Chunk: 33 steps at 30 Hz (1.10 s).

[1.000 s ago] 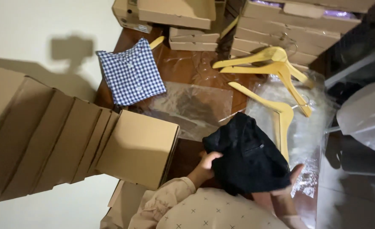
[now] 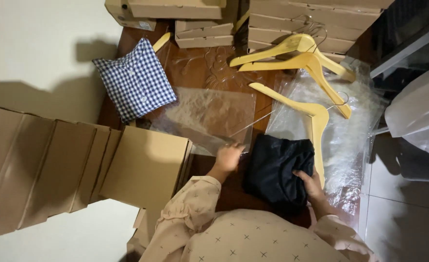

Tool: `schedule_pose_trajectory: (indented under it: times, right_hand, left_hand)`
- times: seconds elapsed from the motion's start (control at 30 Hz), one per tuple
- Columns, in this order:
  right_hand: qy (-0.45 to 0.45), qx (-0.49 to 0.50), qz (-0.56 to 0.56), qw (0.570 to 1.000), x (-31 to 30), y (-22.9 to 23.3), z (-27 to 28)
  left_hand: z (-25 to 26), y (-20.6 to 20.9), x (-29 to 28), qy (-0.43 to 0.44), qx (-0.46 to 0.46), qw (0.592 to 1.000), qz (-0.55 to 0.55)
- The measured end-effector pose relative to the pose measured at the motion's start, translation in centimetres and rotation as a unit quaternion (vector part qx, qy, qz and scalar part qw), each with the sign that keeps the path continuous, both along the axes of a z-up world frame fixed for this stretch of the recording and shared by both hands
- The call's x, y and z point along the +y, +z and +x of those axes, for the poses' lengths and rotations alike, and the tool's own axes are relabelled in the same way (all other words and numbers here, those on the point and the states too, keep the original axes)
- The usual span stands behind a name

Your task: Packing folded clothes into cardboard boxes for shipping or storage.

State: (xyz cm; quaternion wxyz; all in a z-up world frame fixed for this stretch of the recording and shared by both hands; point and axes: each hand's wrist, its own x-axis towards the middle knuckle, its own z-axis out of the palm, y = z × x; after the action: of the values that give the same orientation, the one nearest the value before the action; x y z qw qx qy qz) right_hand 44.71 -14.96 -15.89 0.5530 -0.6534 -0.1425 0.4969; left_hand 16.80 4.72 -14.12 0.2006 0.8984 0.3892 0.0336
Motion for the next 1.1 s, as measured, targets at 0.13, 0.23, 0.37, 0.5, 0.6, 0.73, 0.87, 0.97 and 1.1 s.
schedule_pose_trajectory:
  times: [0.13, 0.23, 0.37, 0.5, 0.6, 0.73, 0.87, 0.97, 1.1]
  right_hand:
    - [-0.003, -0.003, 0.008, 1.000, 0.1, 0.2, -0.3]
    - [-0.003, -0.009, 0.020, 1.000, 0.4, -0.1, -0.2]
    - [-0.004, 0.012, 0.033, 0.999, -0.3, -0.7, 0.4]
    - [-0.060, 0.098, 0.028, 0.993, -3.7, -3.5, 3.2]
    - [-0.105, 0.111, 0.032, 0.988, -7.1, -0.8, 5.3]
    - [-0.174, 0.094, 0.040, 0.979, -13.0, 1.2, 10.1]
    - [-0.200, 0.085, 0.030, 0.976, -14.1, 3.5, 9.0]
    - [-0.170, -0.004, 0.095, 0.981, -10.7, 9.4, 4.6]
    - [-0.168, -0.016, 0.108, 0.980, -8.5, 12.4, 0.1]
  left_hand:
    - [1.5, 9.5, 0.8, 0.045, -0.024, 0.998, 0.023]
    - [2.5, 16.9, 1.6, 0.003, -0.254, 0.961, 0.110]
    - [3.4, 19.4, 3.4, -0.001, -0.426, 0.903, -0.063]
    - [2.4, 25.4, 4.9, 0.105, -0.622, 0.741, -0.230]
    - [1.0, 23.3, 6.8, 0.167, -0.681, 0.655, -0.280]
    - [-0.4, 15.7, 8.9, 0.293, -0.675, 0.608, -0.299]
    - [-2.2, 6.7, 11.1, 0.305, -0.668, 0.599, -0.319]
    - [-2.5, 3.9, 11.5, 0.294, -0.638, 0.664, -0.255]
    - [0.5, 10.1, 6.9, 0.277, -0.351, 0.880, 0.160]
